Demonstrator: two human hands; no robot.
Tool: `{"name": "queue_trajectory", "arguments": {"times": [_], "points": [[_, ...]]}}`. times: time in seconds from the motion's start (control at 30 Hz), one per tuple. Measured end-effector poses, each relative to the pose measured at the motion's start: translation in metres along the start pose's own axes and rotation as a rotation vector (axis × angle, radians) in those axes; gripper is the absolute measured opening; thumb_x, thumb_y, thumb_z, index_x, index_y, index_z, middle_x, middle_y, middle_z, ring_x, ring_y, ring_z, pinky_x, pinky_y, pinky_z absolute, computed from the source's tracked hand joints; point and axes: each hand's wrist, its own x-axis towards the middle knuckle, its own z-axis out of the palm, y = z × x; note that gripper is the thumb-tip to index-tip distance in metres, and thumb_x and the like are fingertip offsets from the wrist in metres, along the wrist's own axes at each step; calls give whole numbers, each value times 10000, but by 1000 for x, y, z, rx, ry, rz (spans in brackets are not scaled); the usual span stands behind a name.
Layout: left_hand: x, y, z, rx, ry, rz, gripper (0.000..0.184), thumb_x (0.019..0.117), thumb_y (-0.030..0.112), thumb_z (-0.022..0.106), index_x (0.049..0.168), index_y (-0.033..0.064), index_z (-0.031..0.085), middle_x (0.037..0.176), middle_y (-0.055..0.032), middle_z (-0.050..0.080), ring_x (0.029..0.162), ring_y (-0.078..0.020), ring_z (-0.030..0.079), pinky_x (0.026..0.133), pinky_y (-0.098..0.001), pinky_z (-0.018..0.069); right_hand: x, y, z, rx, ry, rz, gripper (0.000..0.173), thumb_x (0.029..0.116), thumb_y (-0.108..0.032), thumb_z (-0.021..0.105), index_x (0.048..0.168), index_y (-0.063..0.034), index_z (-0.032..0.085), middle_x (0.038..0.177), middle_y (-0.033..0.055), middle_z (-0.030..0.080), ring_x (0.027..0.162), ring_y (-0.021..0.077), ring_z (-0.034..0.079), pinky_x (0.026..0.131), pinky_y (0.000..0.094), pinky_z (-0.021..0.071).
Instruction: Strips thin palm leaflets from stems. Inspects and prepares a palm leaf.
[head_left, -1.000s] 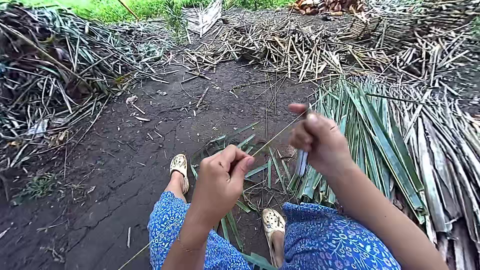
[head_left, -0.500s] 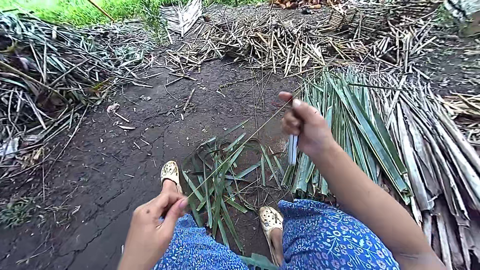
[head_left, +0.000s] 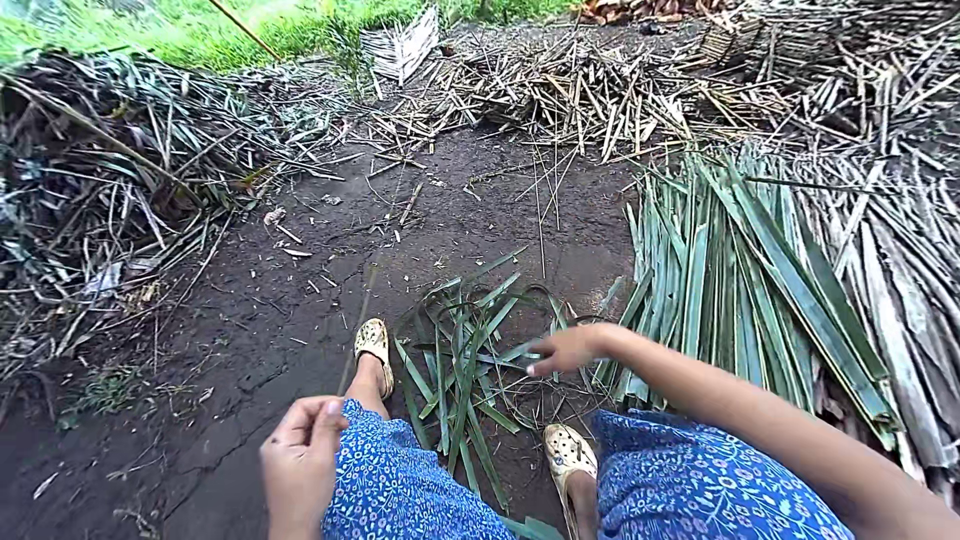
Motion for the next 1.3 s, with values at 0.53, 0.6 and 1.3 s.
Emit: {"name": "queue_trajectory", "arguments": {"times": [0.53, 0.6, 1.3], "points": [[-18, 29, 59, -200, -220, 215, 184, 1018, 311, 610, 908, 178, 675, 750, 156, 657, 629, 79, 592, 554, -89, 492, -61, -104, 5, 782, 274, -725, 368, 1081, -213, 402, 1332, -78, 636, 645, -101, 455, 514, -35, 401, 490, 129, 352], [-19, 22, 45, -144, -234, 221, 204, 1023, 346, 605, 913, 190, 677, 760, 162, 660, 646, 86, 599, 570, -87, 500, -63, -94, -4, 854, 416, -760, 360, 1080, -223, 415, 1312, -94, 658, 606, -105, 466, 483, -33, 401, 463, 136, 357], [26, 128, 110, -1, -281, 414, 289, 1017, 316, 602, 1144, 75, 699, 809, 56, 657, 604, 33, 551, 540, -139, 473, -87, -81, -1, 765, 632, -908, 347, 1076, -211, 435, 1270, -68, 684, 569, -112, 462, 477, -38, 402, 471, 126, 363]]}}
